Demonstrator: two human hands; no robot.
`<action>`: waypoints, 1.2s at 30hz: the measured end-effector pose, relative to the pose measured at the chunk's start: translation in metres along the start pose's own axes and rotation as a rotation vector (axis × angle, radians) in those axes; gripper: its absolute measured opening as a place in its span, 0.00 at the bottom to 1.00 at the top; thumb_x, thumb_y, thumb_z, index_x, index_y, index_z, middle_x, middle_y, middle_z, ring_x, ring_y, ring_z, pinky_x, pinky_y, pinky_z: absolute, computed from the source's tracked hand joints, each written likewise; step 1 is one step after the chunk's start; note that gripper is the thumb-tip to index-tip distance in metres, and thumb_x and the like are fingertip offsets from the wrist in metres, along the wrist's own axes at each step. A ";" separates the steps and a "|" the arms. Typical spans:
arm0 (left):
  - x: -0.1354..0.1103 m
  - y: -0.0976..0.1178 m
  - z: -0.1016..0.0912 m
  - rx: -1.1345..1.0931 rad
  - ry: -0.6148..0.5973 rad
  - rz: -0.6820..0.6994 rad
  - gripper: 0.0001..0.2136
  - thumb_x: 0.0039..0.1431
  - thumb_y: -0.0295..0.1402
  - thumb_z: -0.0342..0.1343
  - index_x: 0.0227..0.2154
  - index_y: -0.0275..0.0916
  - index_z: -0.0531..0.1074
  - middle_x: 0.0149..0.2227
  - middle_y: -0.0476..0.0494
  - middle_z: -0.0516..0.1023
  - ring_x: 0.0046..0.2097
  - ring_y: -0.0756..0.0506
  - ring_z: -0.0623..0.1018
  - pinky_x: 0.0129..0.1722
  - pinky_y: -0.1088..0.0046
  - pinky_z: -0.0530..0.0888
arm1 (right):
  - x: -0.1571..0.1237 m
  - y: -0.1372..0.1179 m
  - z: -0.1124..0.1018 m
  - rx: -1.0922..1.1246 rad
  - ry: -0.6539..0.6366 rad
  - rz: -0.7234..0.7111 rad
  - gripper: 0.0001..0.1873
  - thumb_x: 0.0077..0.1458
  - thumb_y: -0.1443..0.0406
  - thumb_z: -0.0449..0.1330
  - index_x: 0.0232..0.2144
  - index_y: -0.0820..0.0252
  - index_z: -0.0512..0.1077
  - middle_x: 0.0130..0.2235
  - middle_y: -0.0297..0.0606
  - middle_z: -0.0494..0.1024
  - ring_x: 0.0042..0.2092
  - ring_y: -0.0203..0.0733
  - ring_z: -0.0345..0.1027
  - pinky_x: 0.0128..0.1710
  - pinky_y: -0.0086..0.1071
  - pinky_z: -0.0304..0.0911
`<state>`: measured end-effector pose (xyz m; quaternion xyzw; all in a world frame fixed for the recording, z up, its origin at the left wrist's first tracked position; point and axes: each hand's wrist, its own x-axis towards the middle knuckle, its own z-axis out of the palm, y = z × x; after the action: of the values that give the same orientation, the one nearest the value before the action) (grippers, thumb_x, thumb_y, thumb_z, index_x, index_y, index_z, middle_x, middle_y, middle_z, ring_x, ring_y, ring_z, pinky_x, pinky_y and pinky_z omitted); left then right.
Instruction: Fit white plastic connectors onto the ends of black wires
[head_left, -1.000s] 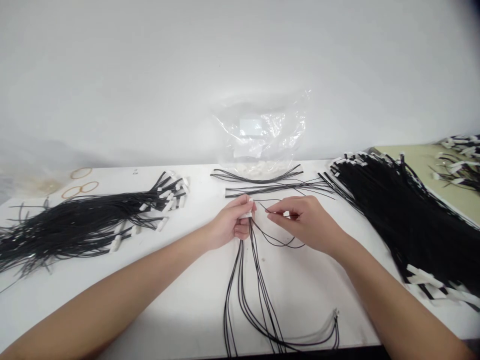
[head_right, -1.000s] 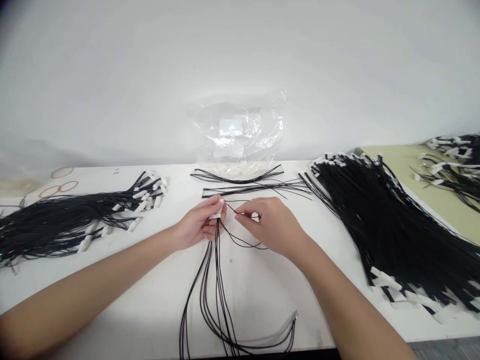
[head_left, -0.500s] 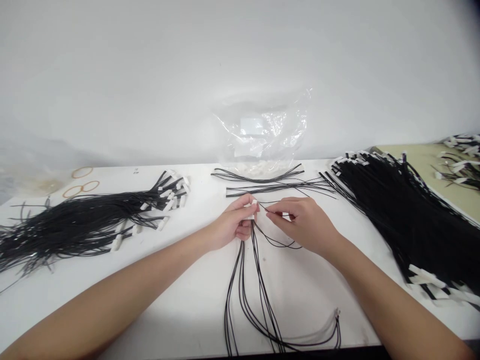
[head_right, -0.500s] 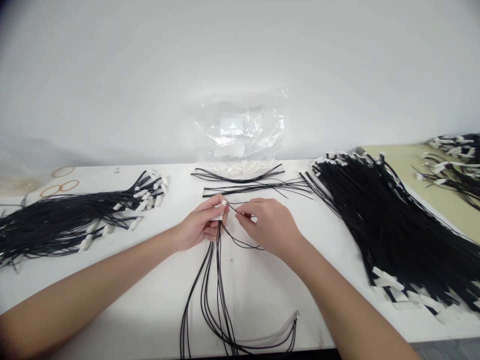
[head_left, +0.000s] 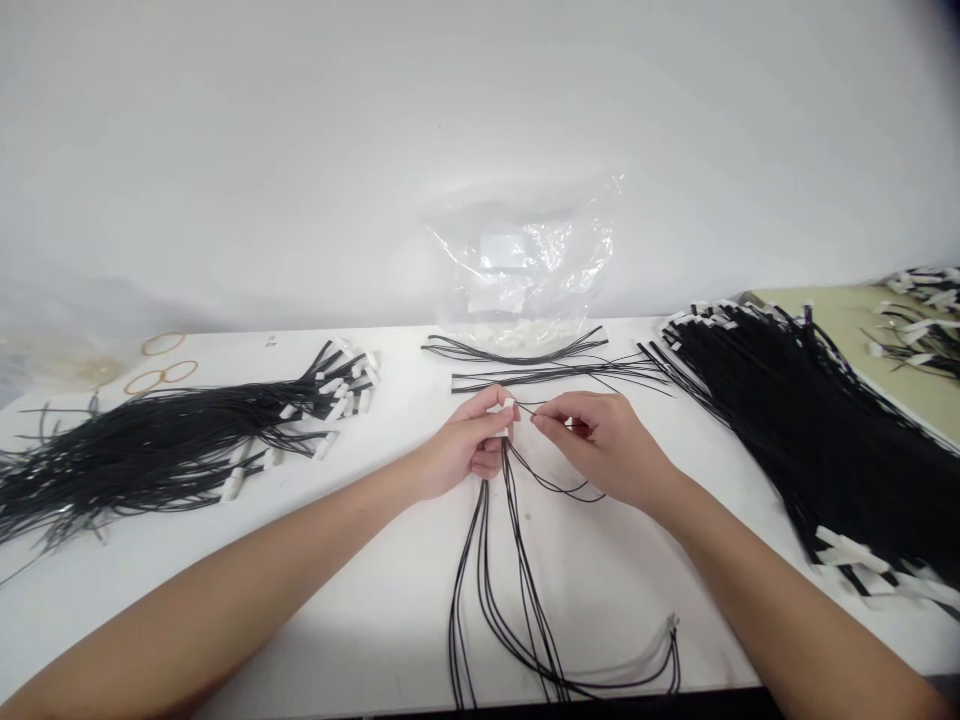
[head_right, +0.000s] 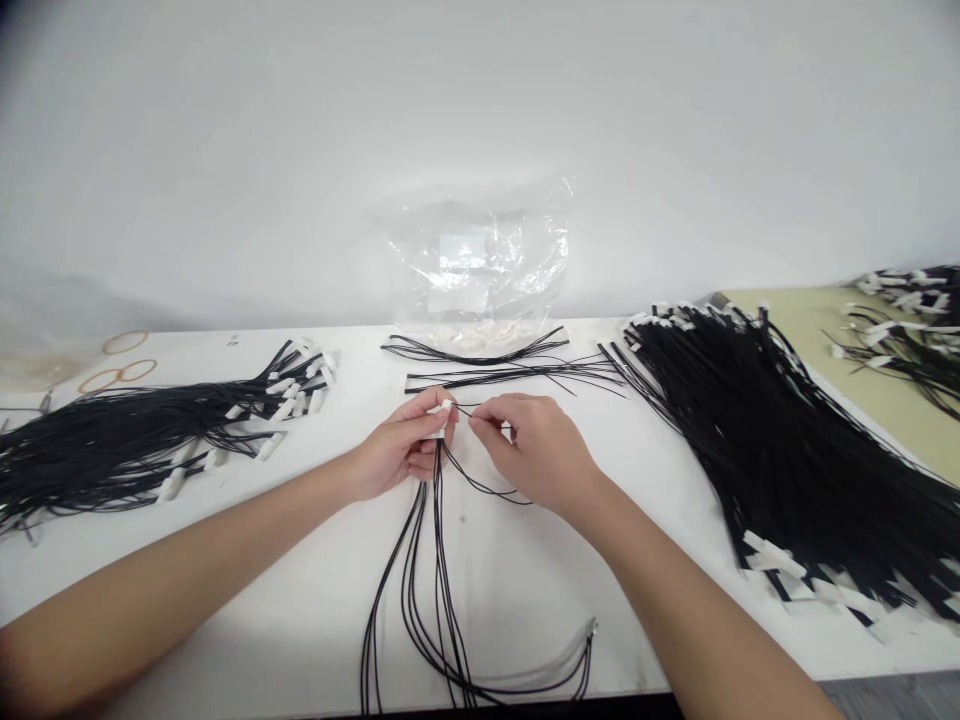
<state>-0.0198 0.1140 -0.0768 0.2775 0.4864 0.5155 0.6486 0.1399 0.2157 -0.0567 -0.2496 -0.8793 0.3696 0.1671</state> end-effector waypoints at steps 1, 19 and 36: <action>0.000 0.000 0.000 -0.001 -0.002 0.003 0.11 0.56 0.41 0.53 0.31 0.42 0.58 0.22 0.56 0.55 0.18 0.59 0.50 0.18 0.82 0.47 | 0.000 -0.001 0.000 0.028 -0.007 0.020 0.11 0.56 0.60 0.52 0.28 0.54 0.72 0.26 0.29 0.70 0.26 0.29 0.55 0.24 0.25 0.51; -0.004 -0.004 0.005 0.084 0.057 0.144 0.09 0.55 0.40 0.54 0.32 0.41 0.61 0.21 0.56 0.57 0.18 0.58 0.51 0.18 0.82 0.50 | -0.001 -0.009 0.001 0.497 -0.088 0.308 0.13 0.52 0.57 0.55 0.25 0.60 0.70 0.20 0.29 0.61 0.21 0.26 0.52 0.20 0.22 0.50; -0.001 -0.011 0.000 0.120 0.030 0.215 0.09 0.54 0.38 0.56 0.31 0.40 0.64 0.19 0.57 0.54 0.17 0.59 0.52 0.16 0.83 0.50 | -0.004 -0.010 0.002 0.555 -0.079 0.343 0.12 0.50 0.56 0.56 0.26 0.59 0.72 0.20 0.29 0.59 0.22 0.26 0.49 0.19 0.23 0.47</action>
<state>-0.0153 0.1102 -0.0856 0.3586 0.4934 0.5561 0.5645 0.1390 0.2066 -0.0508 -0.3244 -0.6958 0.6274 0.1299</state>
